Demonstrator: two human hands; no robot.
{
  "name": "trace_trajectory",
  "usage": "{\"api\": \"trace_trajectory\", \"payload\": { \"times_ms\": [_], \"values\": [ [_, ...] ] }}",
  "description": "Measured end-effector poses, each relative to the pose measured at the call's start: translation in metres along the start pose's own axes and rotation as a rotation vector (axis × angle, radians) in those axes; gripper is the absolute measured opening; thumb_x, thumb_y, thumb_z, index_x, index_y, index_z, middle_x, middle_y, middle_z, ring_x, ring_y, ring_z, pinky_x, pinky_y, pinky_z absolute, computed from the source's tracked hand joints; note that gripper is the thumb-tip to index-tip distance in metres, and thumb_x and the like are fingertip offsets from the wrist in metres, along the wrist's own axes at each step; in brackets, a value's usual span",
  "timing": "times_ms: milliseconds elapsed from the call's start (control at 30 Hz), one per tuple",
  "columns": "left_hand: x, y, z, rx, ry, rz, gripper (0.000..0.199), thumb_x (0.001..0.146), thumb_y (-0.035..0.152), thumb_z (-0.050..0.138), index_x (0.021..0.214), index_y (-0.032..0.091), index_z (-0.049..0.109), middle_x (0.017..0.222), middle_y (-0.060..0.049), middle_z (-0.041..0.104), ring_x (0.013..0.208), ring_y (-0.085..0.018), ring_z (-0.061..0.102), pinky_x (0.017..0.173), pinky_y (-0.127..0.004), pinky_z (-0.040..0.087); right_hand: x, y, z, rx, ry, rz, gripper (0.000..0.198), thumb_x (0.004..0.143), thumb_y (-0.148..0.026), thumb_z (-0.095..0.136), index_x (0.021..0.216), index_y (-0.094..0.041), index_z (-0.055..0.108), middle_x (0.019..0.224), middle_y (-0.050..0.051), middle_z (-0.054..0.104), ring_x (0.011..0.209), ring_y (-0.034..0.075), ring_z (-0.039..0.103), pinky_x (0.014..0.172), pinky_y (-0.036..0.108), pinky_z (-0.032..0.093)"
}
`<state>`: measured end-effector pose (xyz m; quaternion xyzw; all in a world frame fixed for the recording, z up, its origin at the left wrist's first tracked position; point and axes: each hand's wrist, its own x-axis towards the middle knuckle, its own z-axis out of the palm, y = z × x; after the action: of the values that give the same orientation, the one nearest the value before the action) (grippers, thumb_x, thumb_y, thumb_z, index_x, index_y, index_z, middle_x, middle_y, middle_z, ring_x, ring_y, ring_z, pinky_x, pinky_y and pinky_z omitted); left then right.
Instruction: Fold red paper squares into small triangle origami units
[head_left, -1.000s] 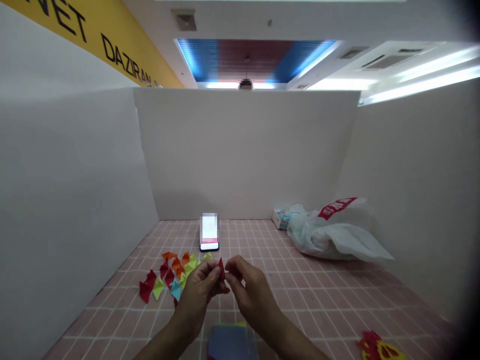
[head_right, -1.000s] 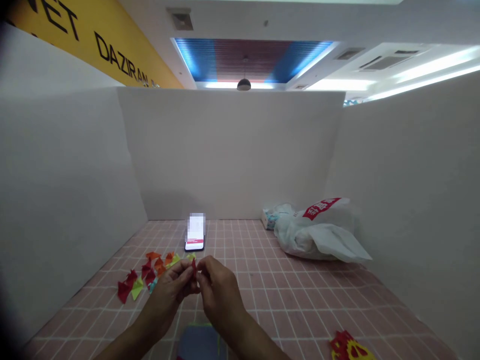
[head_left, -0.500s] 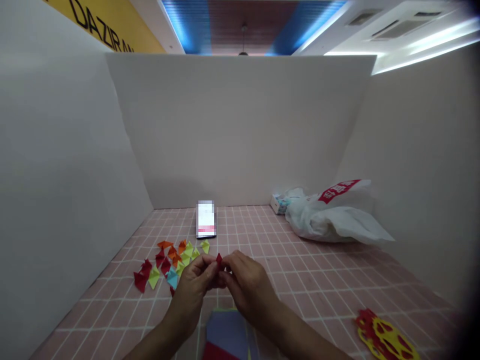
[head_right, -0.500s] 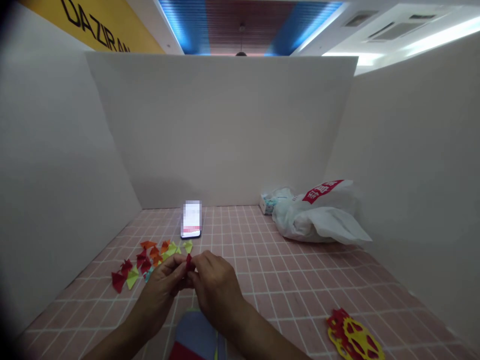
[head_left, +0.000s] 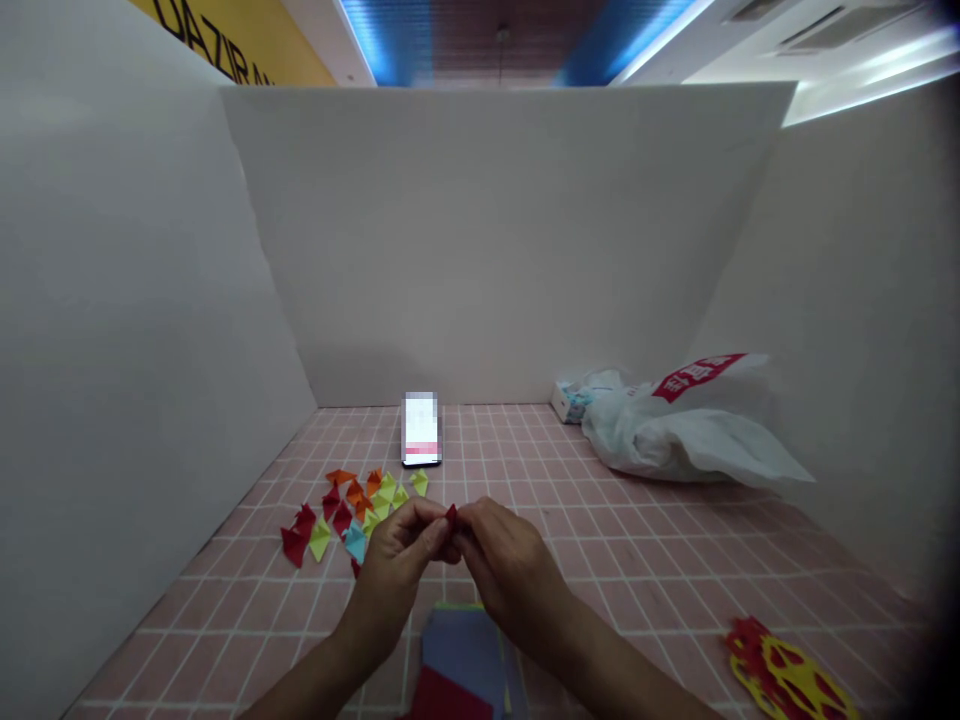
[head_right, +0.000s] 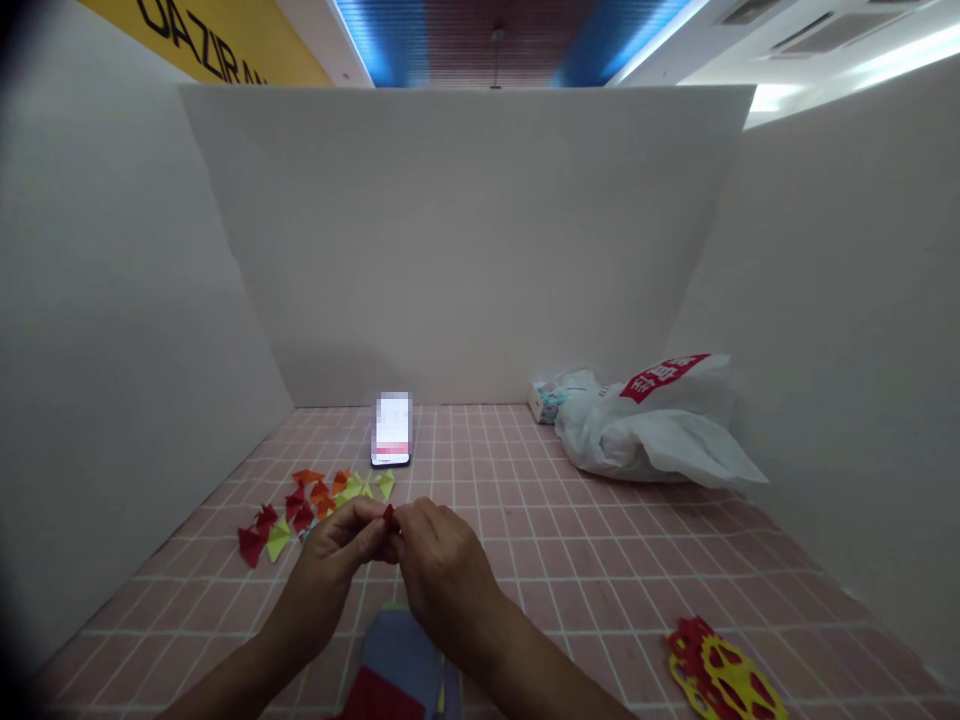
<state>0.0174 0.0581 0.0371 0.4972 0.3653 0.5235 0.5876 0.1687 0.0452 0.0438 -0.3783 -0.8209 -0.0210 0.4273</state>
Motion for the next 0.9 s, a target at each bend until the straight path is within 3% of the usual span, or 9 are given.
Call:
{"api": "trace_trajectory", "payload": {
  "times_ms": [900],
  "values": [
    [-0.0006, -0.0075, -0.0033, -0.023, -0.015, 0.027, 0.015, 0.082, 0.029, 0.073, 0.083, 0.016, 0.067, 0.071, -0.001, 0.066, 0.064, -0.013, 0.063, 0.063, -0.025, 0.054, -0.0022, -0.0011, -0.0014, 0.110, -0.024, 0.125, 0.014, 0.094, -0.012, 0.041, 0.088, -0.018, 0.052, 0.078, 0.006, 0.062, 0.068, 0.017, 0.057, 0.062, 0.029, 0.040]
  ]
}}
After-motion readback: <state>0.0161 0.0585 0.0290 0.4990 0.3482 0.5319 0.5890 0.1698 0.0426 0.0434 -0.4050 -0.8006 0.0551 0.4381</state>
